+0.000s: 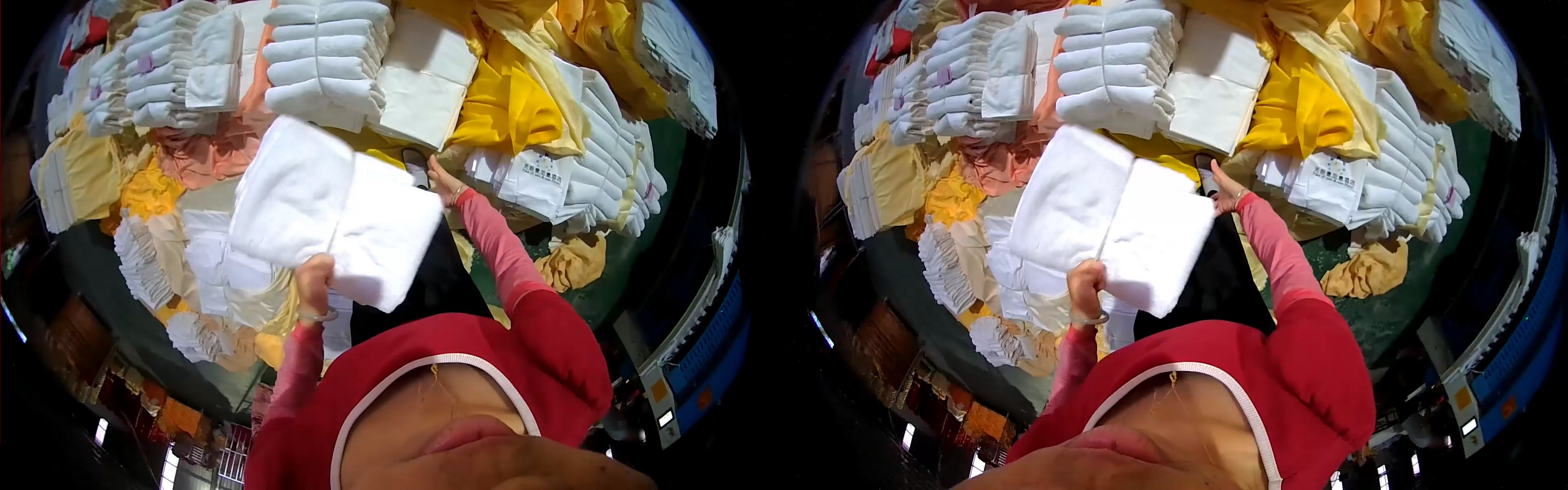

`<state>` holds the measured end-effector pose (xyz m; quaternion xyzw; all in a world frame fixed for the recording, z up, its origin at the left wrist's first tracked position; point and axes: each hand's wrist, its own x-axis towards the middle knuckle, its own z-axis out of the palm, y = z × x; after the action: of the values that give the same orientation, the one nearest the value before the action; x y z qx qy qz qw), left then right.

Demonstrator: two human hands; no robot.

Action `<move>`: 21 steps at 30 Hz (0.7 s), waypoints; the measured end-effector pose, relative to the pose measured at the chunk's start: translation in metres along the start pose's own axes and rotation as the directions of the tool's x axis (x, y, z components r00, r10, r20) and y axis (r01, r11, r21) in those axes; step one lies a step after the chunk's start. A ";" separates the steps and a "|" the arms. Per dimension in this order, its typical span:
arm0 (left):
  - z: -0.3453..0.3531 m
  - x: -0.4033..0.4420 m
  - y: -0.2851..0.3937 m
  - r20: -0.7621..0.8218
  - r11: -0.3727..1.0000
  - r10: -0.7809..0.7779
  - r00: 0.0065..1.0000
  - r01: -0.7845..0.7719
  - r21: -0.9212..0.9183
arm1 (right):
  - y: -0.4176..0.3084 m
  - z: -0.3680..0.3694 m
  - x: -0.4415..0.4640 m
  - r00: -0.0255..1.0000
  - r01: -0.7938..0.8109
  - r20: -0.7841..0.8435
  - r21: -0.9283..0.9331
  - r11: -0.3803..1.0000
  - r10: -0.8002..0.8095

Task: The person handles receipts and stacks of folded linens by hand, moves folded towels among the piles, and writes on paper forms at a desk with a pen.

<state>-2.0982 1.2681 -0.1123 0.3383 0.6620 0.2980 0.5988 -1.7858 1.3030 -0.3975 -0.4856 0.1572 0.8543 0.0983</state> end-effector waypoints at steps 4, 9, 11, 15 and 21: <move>0.052 0.021 0.063 0.236 0.941 0.262 0.936 -0.302 0.153 | -0.029 0.005 -0.033 0.959 0.224 0.154 0.100 0.970 -0.237; 0.098 0.060 0.097 0.519 0.797 0.482 0.706 -0.599 0.074 | -0.120 -0.018 -0.148 0.565 0.698 -0.055 -0.500 0.512 -0.823; 0.109 0.072 0.098 0.508 0.775 0.519 0.687 -0.629 0.059 | -0.163 -0.019 -0.190 0.286 0.688 -0.003 -0.696 0.207 -0.958; 0.146 0.109 0.049 0.485 0.691 0.616 0.620 -0.722 0.045 | -0.228 -0.023 -0.228 -0.003 0.579 0.201 -0.798 -0.166 -0.980; 0.198 0.225 -0.157 0.380 0.465 0.515 0.769 -0.622 0.630 | -0.291 -0.116 -0.064 -0.096 0.349 0.298 -0.884 -0.313 -0.950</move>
<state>-1.9279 1.3538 -0.3919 0.7664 0.5292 0.1688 0.3228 -1.5678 1.5307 -0.4485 -0.6645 -0.6094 0.2664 0.3407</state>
